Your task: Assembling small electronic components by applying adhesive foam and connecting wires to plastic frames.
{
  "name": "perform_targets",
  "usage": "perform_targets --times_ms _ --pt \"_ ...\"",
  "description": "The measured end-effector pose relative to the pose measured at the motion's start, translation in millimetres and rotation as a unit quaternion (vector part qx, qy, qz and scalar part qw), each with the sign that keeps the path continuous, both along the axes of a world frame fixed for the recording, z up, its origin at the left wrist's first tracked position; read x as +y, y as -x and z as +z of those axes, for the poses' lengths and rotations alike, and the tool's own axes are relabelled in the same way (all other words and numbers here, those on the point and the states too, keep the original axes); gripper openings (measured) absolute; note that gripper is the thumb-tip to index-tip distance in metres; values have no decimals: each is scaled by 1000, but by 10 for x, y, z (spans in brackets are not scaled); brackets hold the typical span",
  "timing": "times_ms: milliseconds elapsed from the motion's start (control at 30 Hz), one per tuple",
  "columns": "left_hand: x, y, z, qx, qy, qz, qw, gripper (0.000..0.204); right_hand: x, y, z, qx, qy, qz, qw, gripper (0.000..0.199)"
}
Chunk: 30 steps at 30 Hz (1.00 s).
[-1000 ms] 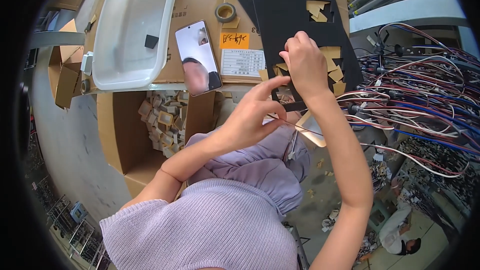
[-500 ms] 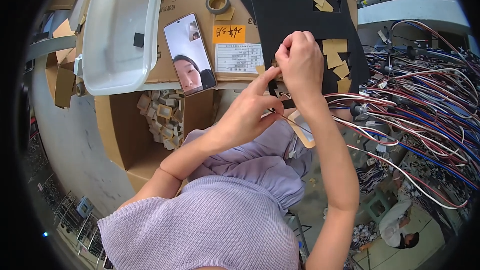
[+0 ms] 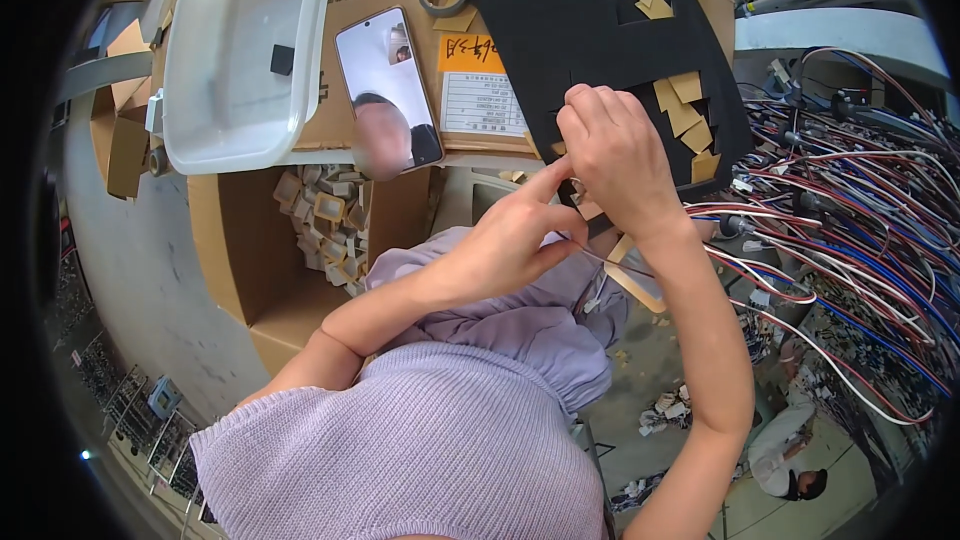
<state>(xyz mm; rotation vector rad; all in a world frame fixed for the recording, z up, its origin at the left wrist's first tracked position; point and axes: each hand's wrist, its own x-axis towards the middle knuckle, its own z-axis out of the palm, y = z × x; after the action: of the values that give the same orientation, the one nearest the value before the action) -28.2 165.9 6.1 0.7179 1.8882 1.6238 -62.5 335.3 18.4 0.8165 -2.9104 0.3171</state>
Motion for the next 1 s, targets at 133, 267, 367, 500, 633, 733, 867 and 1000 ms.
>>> perform_targets --times_ms 133,267,367,500,633,733,867,1000 --pt "21 1 -24 3 1 -14 1000 9 10 -33 55 0 -25 33 999 23" --pt "18 9 -68 20 -36 9 999 10 31 -6 74 -46 -21 -8 999 17" --pt "39 -29 -89 124 1 64 990 10 101 39 37 -110 184 -178 960 11" --pt "36 80 -46 130 -9 74 989 12 79 174 118 -25 170 -214 961 19" --pt "20 65 11 137 7 101 985 5 -42 171 153 -67 117 15 991 20" --pt "-29 52 33 174 61 111 976 6 -35 234 58 -53 -5 71 996 16" --pt "-79 52 -18 201 92 125 967 10 -110 253 -13 1 -34 76 997 11" --pt "-87 58 -28 162 112 119 973 10 -102 291 -127 19 -45 32 998 11"
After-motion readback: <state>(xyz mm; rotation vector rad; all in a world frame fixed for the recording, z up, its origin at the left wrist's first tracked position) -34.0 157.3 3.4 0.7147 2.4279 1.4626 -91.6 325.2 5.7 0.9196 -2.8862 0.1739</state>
